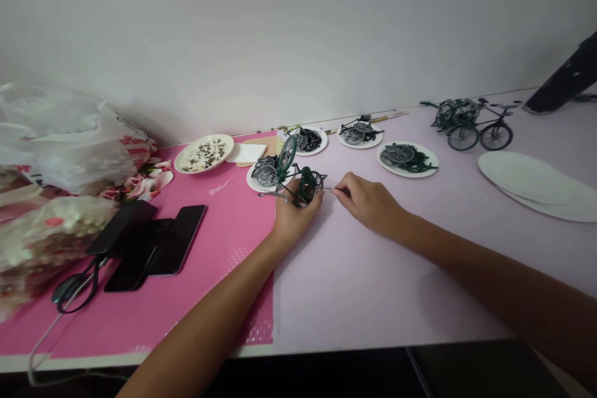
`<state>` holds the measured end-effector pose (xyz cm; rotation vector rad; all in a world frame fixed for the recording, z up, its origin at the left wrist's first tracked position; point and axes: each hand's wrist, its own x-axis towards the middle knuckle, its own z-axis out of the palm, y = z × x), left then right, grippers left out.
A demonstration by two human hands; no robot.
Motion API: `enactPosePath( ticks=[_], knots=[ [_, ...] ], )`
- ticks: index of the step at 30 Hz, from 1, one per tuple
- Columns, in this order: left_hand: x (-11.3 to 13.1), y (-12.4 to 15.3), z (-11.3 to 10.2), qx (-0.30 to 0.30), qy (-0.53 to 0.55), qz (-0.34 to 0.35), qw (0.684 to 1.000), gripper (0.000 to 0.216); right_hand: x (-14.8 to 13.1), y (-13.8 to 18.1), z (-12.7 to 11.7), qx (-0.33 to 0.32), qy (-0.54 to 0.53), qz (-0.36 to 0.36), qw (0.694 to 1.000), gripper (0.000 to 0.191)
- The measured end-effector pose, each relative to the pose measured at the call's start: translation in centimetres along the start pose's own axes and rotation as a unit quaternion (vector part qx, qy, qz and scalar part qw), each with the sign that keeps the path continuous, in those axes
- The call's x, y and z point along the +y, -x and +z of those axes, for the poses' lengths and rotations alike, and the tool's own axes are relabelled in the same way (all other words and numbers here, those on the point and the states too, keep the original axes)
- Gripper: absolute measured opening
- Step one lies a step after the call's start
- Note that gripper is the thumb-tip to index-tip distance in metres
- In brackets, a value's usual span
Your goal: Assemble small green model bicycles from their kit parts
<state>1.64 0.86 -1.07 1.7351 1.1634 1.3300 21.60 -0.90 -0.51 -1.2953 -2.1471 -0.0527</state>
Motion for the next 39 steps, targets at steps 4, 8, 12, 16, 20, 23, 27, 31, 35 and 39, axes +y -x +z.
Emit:
enactPosePath(
  ticks=[4,8,12,16,20,23,27,31,35,39],
  knots=[
    [0.2,0.1,-0.1,-0.008,-0.016,0.008,1.0,0.014,0.1,-0.1,0.1,-0.002,0.046,0.012,0.999,0.031],
    [0.5,0.1,-0.2,-0.028,-0.017,0.011,0.999,0.015,0.2,0.0,0.4,0.006,0.087,0.02,0.996,0.044],
    [0.4,0.0,-0.3,-0.027,-0.013,0.011,0.999,0.017,-0.1,0.1,0.3,0.008,0.076,0.021,0.997,0.045],
    [0.0,-0.2,-0.3,-0.024,-0.027,0.015,0.999,0.015,-0.6,0.2,-0.4,0.013,-0.006,0.014,1.0,0.023],
    [-0.4,-0.3,-0.2,-0.015,-0.024,0.013,1.0,0.016,-0.2,0.1,-0.3,-0.003,0.01,-0.013,1.0,0.017],
    [-0.5,-0.4,-0.3,-0.018,-0.018,0.01,1.0,0.016,0.4,0.1,0.3,-0.013,0.052,-0.033,0.998,0.021],
    [-0.5,-0.4,-0.4,-0.024,-0.019,0.009,0.999,0.016,0.7,0.2,1.1,-0.002,0.086,-0.045,0.995,0.028],
    [-0.3,-0.3,-0.5,-0.029,-0.022,0.012,0.999,0.017,0.5,0.2,1.1,-0.002,0.086,-0.015,0.996,0.03],
    [0.1,-0.4,-0.8,-0.033,-0.044,0.052,0.997,0.017,-0.5,0.1,0.5,-0.016,0.012,0.051,0.999,0.029],
    [0.3,-0.7,-1.1,-0.049,-0.074,0.09,0.992,0.013,-1.7,0.2,0.1,-0.036,-0.187,0.158,0.969,0.035]
  ],
)
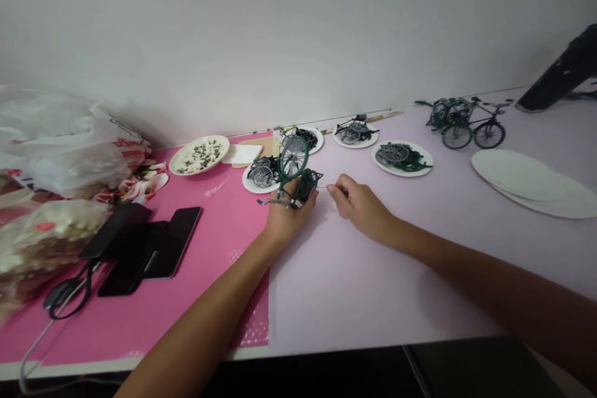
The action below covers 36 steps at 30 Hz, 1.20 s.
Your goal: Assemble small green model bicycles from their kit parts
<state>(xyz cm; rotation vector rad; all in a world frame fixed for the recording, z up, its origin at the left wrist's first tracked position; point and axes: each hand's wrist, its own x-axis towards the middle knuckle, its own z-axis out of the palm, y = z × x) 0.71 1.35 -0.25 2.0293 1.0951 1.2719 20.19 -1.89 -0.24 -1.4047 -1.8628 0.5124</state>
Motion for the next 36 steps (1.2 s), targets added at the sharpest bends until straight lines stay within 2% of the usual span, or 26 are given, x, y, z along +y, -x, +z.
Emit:
enactPosePath(
  ticks=[2,4,8,12,16,19,23,26,28,30,32,36],
  knots=[
    [0.0,0.0,0.0,0.001,-0.007,0.003,1.0,0.014,-0.3,0.2,0.1,-0.015,-0.074,0.03,0.997,0.04],
    [0.1,0.0,0.0,0.013,-0.013,-0.001,1.0,0.015,-0.1,0.2,0.3,-0.014,-0.074,0.021,0.997,0.043],
    [0.3,0.1,0.1,0.025,-0.025,-0.01,0.999,0.011,1.1,-0.2,0.4,0.021,0.083,-0.08,0.993,0.039],
    [0.3,0.0,-0.1,0.031,-0.015,-0.013,0.999,0.012,2.0,-0.7,0.0,0.023,0.23,-0.186,0.955,0.031],
    [0.3,0.0,-0.2,0.025,0.002,-0.015,1.0,0.014,1.9,-1.0,-0.7,0.008,0.291,-0.261,0.92,0.035],
    [0.5,0.1,-0.2,0.027,0.009,-0.02,0.999,0.015,1.7,-1.0,-0.9,0.013,0.298,-0.271,0.915,0.042],
    [0.7,0.4,-0.2,0.031,-0.005,-0.008,0.999,0.014,1.4,-0.6,-0.7,-0.001,0.234,-0.201,0.951,0.045],
    [0.8,0.5,-0.2,0.024,-0.021,0.004,0.999,0.013,0.5,-0.1,-0.8,-0.037,0.103,-0.105,0.988,0.042],
    [0.9,0.6,-0.2,0.012,-0.025,0.005,1.0,0.012,-0.2,0.2,-0.9,-0.077,-0.017,-0.023,0.997,0.045],
    [0.8,0.7,-0.2,0.0,-0.03,0.0,1.0,0.012,-0.8,0.2,-0.9,-0.115,-0.15,0.053,0.981,0.05],
    [0.8,0.7,-0.2,-0.011,-0.038,-0.007,0.999,0.013,-1.0,0.1,-0.8,-0.141,-0.256,0.108,0.95,0.054],
    [0.2,0.5,-0.2,-0.018,-0.047,-0.011,0.999,0.016,-0.4,-0.4,-0.3,-0.164,-0.352,0.155,0.908,0.056]
  ],
)
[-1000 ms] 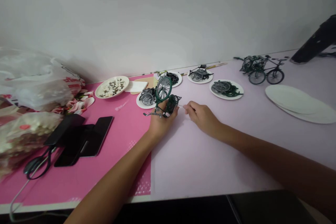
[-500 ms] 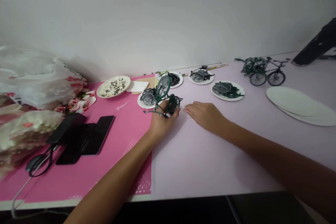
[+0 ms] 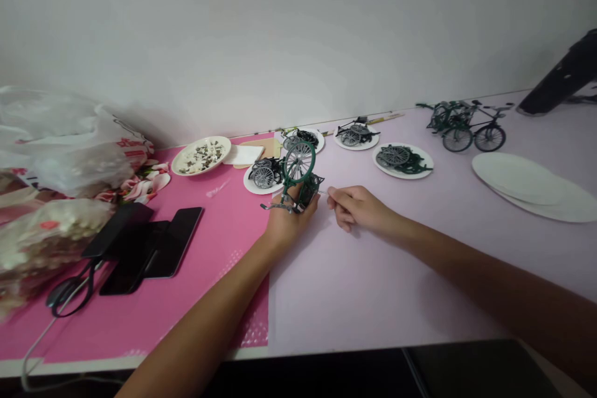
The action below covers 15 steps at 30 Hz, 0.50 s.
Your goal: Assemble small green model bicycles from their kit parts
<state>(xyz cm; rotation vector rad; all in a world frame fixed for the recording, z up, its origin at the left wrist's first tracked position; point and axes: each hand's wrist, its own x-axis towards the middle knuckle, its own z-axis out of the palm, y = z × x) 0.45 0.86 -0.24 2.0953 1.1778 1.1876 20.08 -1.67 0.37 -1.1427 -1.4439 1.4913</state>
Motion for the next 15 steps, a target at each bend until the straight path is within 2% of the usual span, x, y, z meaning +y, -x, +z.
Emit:
enactPosePath(
  ticks=[10,15],
  knots=[
    [-0.4,-0.1,0.3,-0.024,0.01,-0.009,1.0,0.015,1.1,-0.8,-0.5,0.026,0.014,-0.004,1.0,0.049],
    [-0.2,-0.2,0.4,-0.001,0.008,-0.033,0.999,0.015,1.3,-0.8,-0.6,0.059,0.048,-0.073,0.994,0.045]
  ],
)
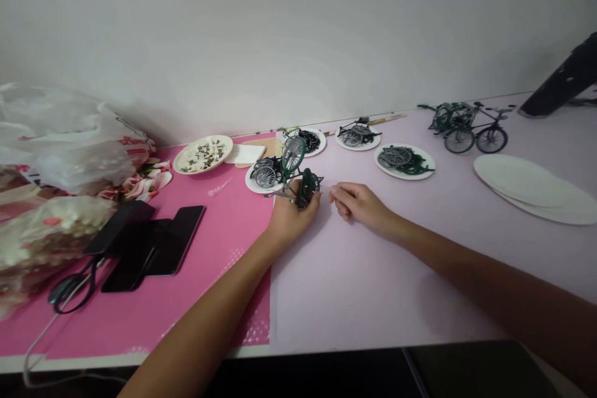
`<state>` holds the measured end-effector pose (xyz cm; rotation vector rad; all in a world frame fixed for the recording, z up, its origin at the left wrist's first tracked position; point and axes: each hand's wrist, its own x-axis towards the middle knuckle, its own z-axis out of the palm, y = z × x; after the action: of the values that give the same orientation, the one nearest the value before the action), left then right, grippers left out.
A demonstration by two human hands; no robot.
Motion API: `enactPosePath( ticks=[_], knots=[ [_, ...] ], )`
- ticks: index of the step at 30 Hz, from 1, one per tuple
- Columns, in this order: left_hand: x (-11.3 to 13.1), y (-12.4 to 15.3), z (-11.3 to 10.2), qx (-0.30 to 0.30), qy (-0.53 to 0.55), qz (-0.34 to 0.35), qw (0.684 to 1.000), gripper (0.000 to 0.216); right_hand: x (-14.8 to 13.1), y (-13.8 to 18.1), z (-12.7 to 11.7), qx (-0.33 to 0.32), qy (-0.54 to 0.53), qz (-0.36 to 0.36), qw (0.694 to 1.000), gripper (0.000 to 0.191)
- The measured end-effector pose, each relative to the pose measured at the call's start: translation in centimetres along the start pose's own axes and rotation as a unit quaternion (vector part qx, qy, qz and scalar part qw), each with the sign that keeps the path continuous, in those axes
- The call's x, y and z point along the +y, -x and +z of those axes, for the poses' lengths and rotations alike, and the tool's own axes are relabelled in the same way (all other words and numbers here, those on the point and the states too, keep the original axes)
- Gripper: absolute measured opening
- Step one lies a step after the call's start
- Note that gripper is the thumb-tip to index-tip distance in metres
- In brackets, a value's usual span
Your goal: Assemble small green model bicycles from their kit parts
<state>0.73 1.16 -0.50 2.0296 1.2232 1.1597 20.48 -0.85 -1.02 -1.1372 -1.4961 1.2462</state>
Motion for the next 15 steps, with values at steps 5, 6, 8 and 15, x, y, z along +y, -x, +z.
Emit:
enactPosePath(
  ticks=[5,6,8,15],
  knots=[
    [0.53,-0.06,-0.09,0.004,0.054,-0.068,0.996,0.017,0.27,0.35,0.03,0.068,0.113,-0.126,0.983,0.038],
    [0.62,-0.08,-0.1,-0.001,0.066,-0.084,0.994,0.018,0.22,0.45,0.11,0.074,0.138,-0.145,0.977,0.037],
    [0.7,-0.11,-0.07,-0.007,0.082,-0.105,0.991,0.019,0.1,0.67,0.35,0.077,0.195,-0.178,0.961,0.035],
    [0.75,0.15,0.47,-0.045,0.147,-0.1,0.983,0.027,0.57,1.04,0.82,0.096,0.378,-0.307,0.868,0.038]
  ],
)
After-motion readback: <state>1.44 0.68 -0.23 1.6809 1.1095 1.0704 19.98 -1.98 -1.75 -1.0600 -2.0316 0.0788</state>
